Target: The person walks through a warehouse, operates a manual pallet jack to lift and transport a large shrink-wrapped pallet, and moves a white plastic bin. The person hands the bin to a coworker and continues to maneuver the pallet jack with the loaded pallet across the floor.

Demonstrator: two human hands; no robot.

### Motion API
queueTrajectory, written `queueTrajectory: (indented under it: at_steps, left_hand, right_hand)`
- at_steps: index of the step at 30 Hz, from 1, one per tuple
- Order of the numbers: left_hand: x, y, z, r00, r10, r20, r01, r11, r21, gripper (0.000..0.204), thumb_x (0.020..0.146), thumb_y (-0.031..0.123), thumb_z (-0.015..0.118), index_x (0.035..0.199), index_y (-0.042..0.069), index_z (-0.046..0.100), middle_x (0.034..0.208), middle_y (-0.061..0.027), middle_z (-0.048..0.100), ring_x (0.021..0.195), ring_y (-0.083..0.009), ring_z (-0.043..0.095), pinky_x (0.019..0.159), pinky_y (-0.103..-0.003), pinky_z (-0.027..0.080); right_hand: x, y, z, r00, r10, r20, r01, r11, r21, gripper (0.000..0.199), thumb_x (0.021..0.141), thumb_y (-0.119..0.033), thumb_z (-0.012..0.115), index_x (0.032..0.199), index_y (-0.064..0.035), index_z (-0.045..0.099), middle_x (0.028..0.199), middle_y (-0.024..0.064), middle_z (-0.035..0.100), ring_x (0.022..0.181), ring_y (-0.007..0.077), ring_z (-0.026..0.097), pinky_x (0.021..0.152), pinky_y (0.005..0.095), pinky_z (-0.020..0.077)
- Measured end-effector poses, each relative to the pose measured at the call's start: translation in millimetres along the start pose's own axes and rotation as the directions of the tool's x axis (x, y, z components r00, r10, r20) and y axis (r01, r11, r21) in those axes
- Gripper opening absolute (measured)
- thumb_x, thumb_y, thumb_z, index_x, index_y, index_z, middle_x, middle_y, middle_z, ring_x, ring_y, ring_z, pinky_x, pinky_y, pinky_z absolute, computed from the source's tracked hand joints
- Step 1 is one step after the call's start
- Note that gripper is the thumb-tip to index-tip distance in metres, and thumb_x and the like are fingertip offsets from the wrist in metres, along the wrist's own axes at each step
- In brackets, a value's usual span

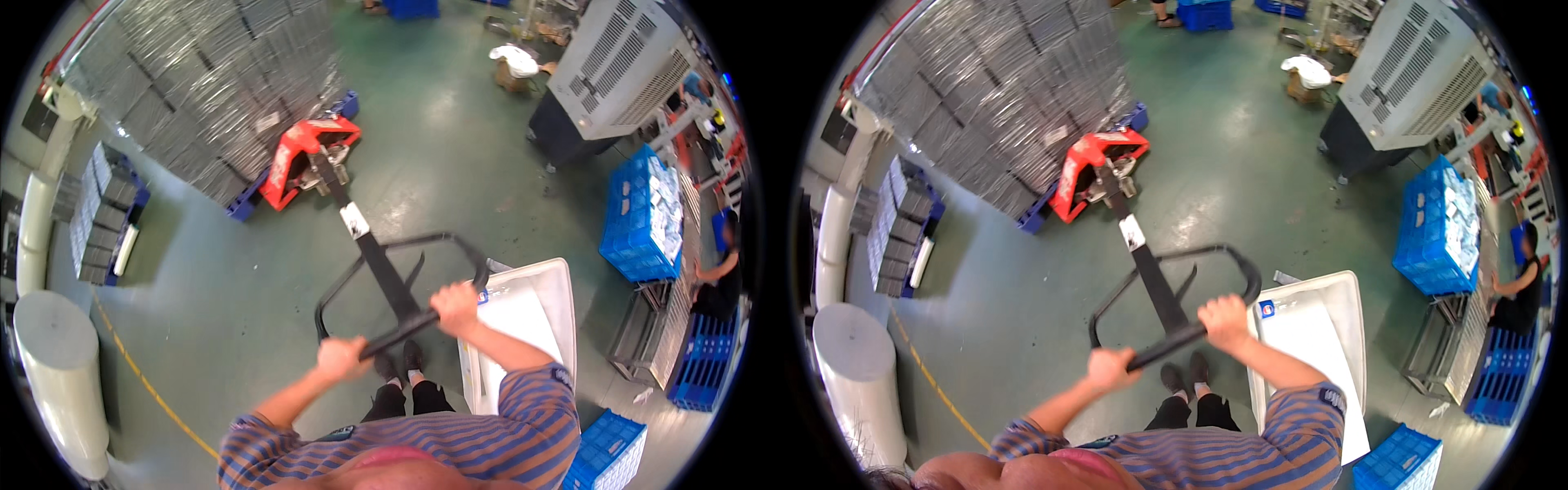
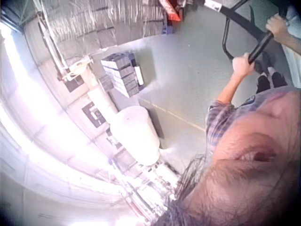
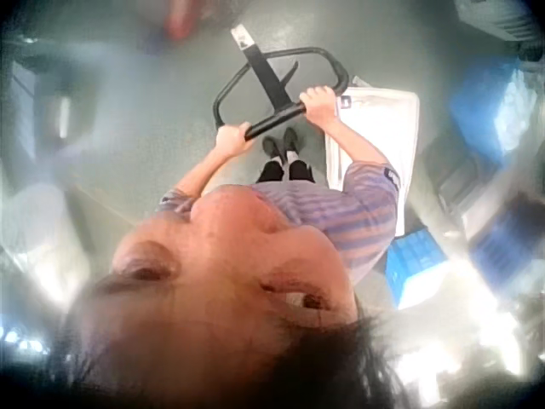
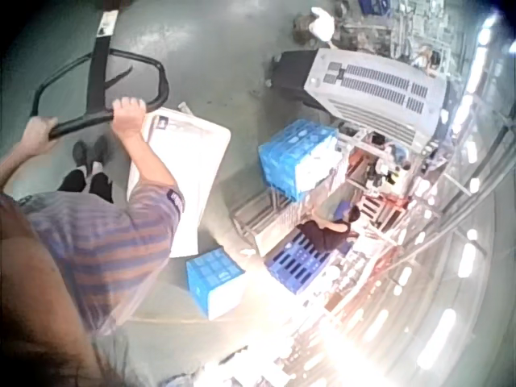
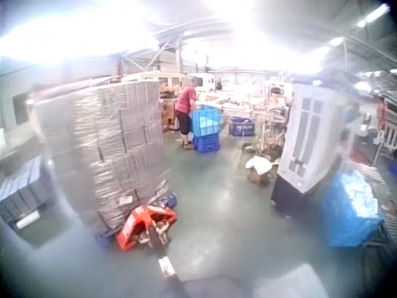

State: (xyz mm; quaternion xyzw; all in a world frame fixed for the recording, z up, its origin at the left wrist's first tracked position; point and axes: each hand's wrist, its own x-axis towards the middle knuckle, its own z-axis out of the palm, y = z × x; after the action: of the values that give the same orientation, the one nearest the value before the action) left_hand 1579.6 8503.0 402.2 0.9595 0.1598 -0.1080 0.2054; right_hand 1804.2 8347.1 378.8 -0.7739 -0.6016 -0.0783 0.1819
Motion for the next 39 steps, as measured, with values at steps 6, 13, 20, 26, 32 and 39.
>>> queueTrajectory:
  at_steps: [6,13,20,26,32,39]
  left_hand:
    - [-4.2,-22.8,178.6,0.952,0.049,0.303,-0.060,0.998,0.028,0.032,0.065,0.030,0.060,0.088,0.011,0.048,0.075,-0.0081,0.060,0.068,-0.0251,0.059,0.072,-0.037,0.039]
    - [16.8,-23.2,-97.4,0.974,0.019,-0.224,-0.027,0.999,-0.033,0.021,0.054,0.020,0.064,0.070,0.009,0.057,0.053,-0.0091,0.054,0.047,-0.0274,0.054,0.048,-0.037,0.044]
    - [-14.8,-26.7,124.8,0.995,0.085,0.047,-0.083,0.996,-0.042,0.022,0.059,0.026,0.062,0.071,0.010,0.052,0.059,-0.0082,0.055,0.057,-0.0269,0.057,0.057,-0.038,0.044]
    - [-10.1,-45.6,131.3,0.966,0.135,0.220,-0.111,0.986,-0.121,0.029,0.063,0.028,0.060,0.085,0.010,0.054,0.074,-0.0082,0.059,0.073,-0.0265,0.058,0.069,-0.038,0.042]
    - [19.8,-38.6,-100.4,0.958,0.098,-0.269,-0.141,0.980,-0.143,0.022,0.057,0.023,0.064,0.074,0.011,0.060,0.059,-0.0073,0.057,0.052,-0.0251,0.057,0.049,-0.033,0.046]
    - [-12.9,-37.0,101.5,0.988,0.149,-0.036,-0.150,0.988,-0.039,0.023,0.060,0.030,0.062,0.073,0.012,0.055,0.065,-0.0051,0.059,0.061,-0.0234,0.058,0.058,-0.035,0.041]
  right_hand:
    - [-104.3,6.7,118.3,0.625,0.068,0.778,-0.083,0.996,-0.021,0.018,0.055,-0.015,0.062,0.073,-0.0128,0.058,0.068,0.0037,0.055,0.072,0.0216,0.056,0.067,0.0358,0.0371]
    - [95.1,-4.5,-52.3,0.996,-0.094,-0.006,0.094,0.994,0.063,0.016,0.055,-0.013,0.058,0.067,-0.0115,0.047,0.064,0.0038,0.045,0.060,0.0213,0.048,0.057,0.0343,0.0331]
    - [-73.6,-11.0,72.9,0.954,-0.061,0.292,0.043,0.997,0.068,0.012,0.056,-0.015,0.059,0.066,-0.0130,0.053,0.064,0.0024,0.047,0.064,0.0194,0.050,0.060,0.0340,0.0356]
    - [-74.3,-2.2,99.6,0.672,0.031,0.740,-0.081,0.996,0.032,0.019,0.057,-0.014,0.062,0.075,-0.0143,0.059,0.072,0.0042,0.057,0.076,0.0206,0.057,0.066,0.0342,0.0373]
    - [105.7,-10.5,-46.2,0.991,-0.099,-0.091,0.109,0.987,0.114,0.018,0.051,-0.010,0.059,0.064,-0.0117,0.046,0.062,0.0034,0.046,0.059,0.0221,0.048,0.054,0.0319,0.0325]
    - [-63.1,-15.9,73.5,0.972,-0.036,0.231,0.027,0.999,0.042,0.018,0.051,-0.014,0.063,0.065,-0.0138,0.052,0.066,0.0018,0.045,0.063,0.0194,0.048,0.057,0.0335,0.0342]
